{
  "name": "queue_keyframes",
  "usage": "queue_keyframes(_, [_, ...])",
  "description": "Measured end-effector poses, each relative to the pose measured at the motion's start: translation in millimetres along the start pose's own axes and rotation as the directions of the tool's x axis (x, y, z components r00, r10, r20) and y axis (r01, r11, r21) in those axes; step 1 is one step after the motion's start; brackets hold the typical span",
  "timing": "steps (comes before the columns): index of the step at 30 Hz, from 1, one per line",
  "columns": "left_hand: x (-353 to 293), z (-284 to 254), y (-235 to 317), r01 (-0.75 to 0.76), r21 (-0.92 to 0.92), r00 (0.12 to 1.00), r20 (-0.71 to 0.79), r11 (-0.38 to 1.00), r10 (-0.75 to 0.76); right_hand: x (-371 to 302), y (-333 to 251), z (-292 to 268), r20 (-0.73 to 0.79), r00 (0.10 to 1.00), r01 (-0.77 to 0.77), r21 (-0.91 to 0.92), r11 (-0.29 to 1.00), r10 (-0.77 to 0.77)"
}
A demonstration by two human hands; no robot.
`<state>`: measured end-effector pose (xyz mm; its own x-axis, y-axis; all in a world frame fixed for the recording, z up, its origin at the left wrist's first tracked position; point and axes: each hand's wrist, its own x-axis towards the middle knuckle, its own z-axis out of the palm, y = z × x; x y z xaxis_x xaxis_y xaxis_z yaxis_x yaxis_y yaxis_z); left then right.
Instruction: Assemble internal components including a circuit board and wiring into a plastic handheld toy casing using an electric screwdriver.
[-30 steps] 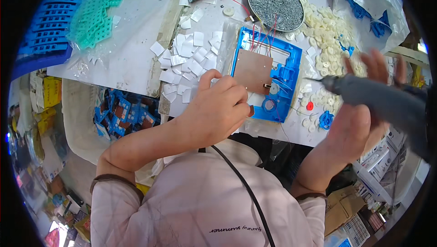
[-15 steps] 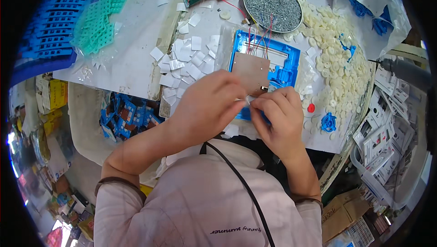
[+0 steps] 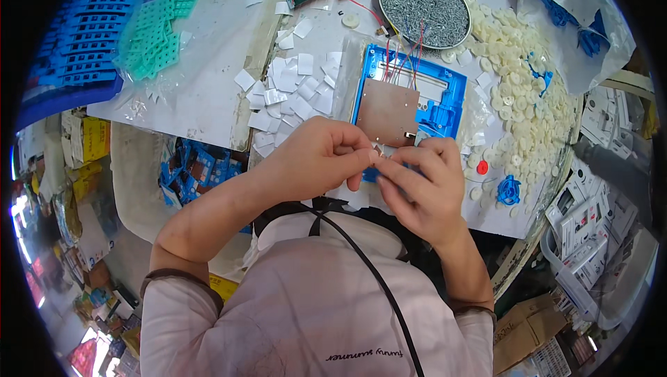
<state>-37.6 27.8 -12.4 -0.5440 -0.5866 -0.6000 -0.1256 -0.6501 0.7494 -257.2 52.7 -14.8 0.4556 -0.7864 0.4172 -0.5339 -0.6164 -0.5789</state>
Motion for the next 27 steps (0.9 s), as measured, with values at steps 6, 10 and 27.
queue_keyframes(6, [-1.4, 7.1, -8.8, -0.304, 0.360, 0.939, -0.040, 0.882, 0.341, 7.6, -3.0, -8.4, 0.295, 0.849, -0.504, 0.207, 0.838, 0.438])
queue_keyframes(10, [-3.4, 8.0, -4.5, -0.365, 0.599, 0.887, -0.009, 0.713, 0.462, 13.9, 1.4, -10.1, 0.442, 0.763, -0.623, 0.308, 0.719, 0.472])
queue_keyframes(27, [-2.1, 5.0, -6.0, -0.417, 0.594, 0.837, -0.044, 0.688, 0.545, 12.7, 4.7, -4.8, 0.503, 0.714, -0.696, 0.432, 0.573, 0.488])
